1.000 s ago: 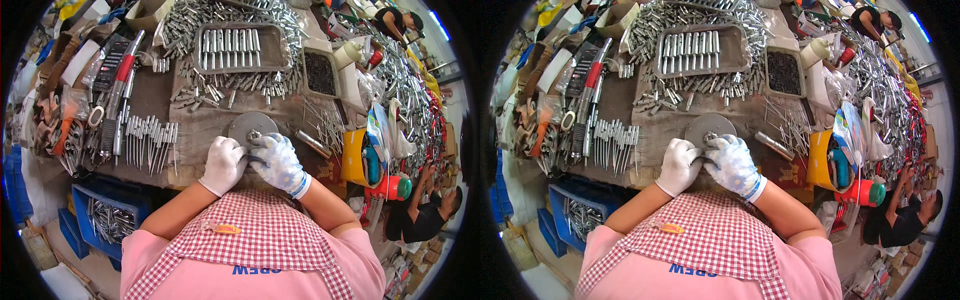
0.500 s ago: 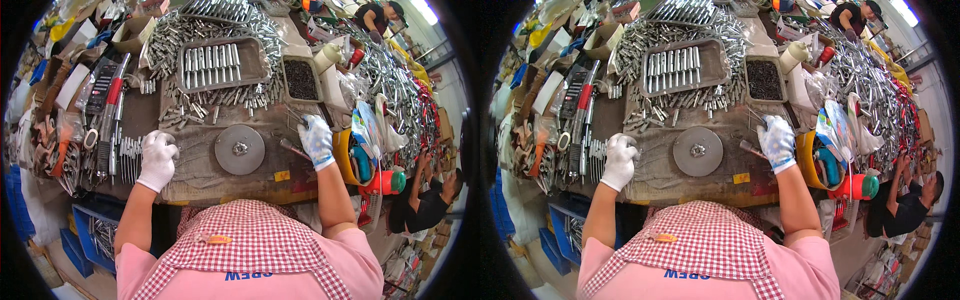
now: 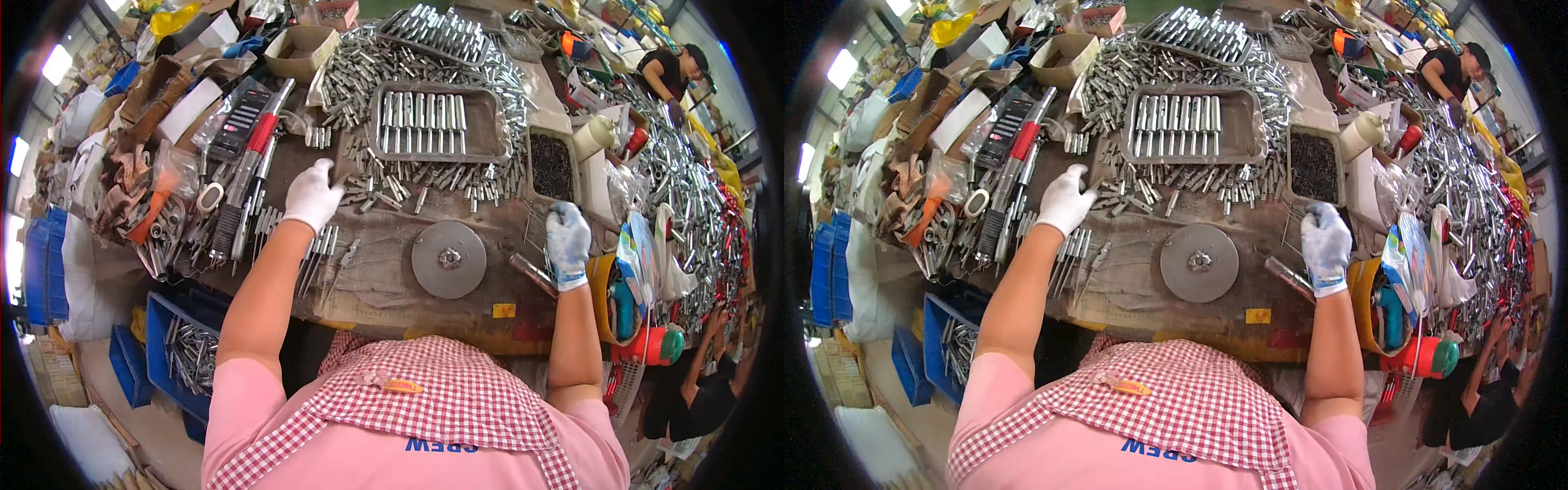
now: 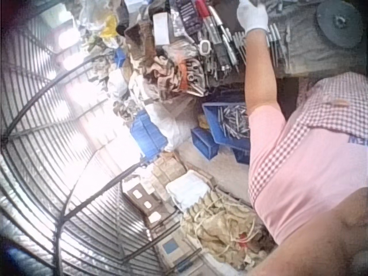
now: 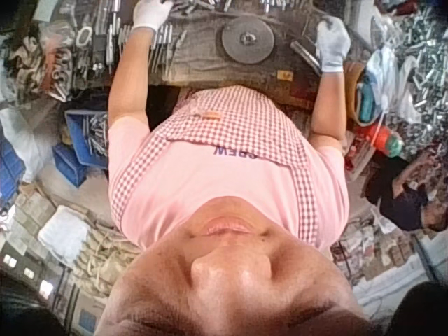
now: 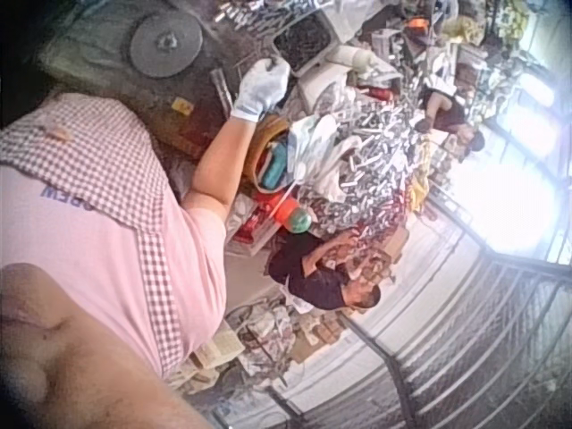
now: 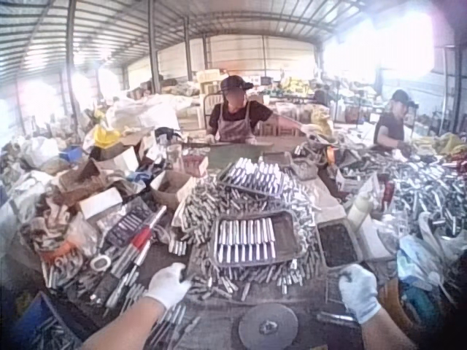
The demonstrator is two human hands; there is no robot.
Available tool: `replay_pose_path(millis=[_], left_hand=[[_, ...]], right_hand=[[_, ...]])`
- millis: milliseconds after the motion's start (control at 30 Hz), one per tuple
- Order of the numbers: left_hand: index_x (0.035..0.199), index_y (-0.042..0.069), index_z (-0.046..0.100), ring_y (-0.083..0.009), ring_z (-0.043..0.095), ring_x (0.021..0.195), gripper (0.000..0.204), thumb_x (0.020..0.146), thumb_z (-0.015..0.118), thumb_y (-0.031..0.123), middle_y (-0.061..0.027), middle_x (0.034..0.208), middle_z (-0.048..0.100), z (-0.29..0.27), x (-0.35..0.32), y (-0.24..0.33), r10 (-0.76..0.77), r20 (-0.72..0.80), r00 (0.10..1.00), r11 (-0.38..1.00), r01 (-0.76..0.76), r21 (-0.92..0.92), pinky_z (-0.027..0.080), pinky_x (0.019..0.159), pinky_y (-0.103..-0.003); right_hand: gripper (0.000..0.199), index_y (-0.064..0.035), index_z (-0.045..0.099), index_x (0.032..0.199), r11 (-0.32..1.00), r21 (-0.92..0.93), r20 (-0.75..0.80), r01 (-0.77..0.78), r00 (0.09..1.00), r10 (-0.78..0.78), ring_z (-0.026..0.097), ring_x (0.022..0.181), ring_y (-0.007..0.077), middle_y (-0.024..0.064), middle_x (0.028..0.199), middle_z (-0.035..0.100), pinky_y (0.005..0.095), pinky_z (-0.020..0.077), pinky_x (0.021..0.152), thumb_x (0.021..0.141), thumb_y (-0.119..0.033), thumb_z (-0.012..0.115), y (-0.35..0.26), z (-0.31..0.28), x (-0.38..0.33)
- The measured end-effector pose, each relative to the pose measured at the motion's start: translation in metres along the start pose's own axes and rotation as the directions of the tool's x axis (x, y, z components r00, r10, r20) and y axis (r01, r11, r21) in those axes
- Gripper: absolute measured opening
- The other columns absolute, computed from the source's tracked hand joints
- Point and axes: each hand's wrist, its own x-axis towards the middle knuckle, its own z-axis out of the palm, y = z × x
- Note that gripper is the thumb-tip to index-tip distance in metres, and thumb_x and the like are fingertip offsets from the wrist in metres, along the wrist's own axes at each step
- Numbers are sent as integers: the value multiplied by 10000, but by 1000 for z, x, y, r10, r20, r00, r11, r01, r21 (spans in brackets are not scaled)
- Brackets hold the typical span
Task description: The person assembles metal components by inserting metal pins into small metal parts on a round metal plate, pressing them together with a metal tool, and arranging the assembled parts in a row.
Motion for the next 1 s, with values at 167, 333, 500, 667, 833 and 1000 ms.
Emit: replay_pose_path(millis=[167,333,500,667,833,1000], left_hand=[[1199,-1,597,-432,624,1060,416,844,635,213,-283,1078,664,6,15,-12,-8,140,990,1000,11,-16,487,941,-477],[1191,-9,612,-428,621,1073,357,891,525,163,-289,1090,662,1,7,0,-31,122,992,998,25,57,479,954,-482],[1015,-36,604,-212,689,850,143,907,523,14,-169,930,692,-18,-51,57,-3,239,971,735,164,-658,572,754,-336],[961,-34,587,-195,692,845,94,887,575,-91,-144,969,682,2,-102,89,187,374,908,339,298,-892,603,746,-324],[926,0,572,-166,680,832,100,898,592,-94,-113,977,676,11,-129,103,241,327,914,303,250,-920,595,741,-298],[969,-11,601,-149,675,828,57,923,614,-41,-98,960,678,11,-146,111,157,414,897,275,363,-890,573,721,-287]], right_hand=[[164,-8,664,1029,828,561,-85,16,996,39,558,737,78,3,828,657,238,476,694,894,-8,569,-20,-15,-30],[235,53,628,1108,128,888,449,-443,894,-21,715,875,221,161,992,717,318,574,806,916,-68,568,-43,-33,-60],[175,58,649,1038,385,737,620,-555,783,-58,690,820,167,134,974,721,293,555,765,878,-9,671,-49,-25,-87],[251,-13,654,1092,611,620,681,-492,724,-107,676,792,151,73,913,693,271,535,737,896,96,541,-89,-28,-104],[227,-33,705,1023,823,538,327,184,854,-405,684,738,290,151,860,706,348,543,680,810,23,647,-94,-17,-105],[168,-50,716,965,835,528,356,155,852,-383,671,678,276,128,783,688,347,531,632,803,-7,698,-103,-18,-105]])
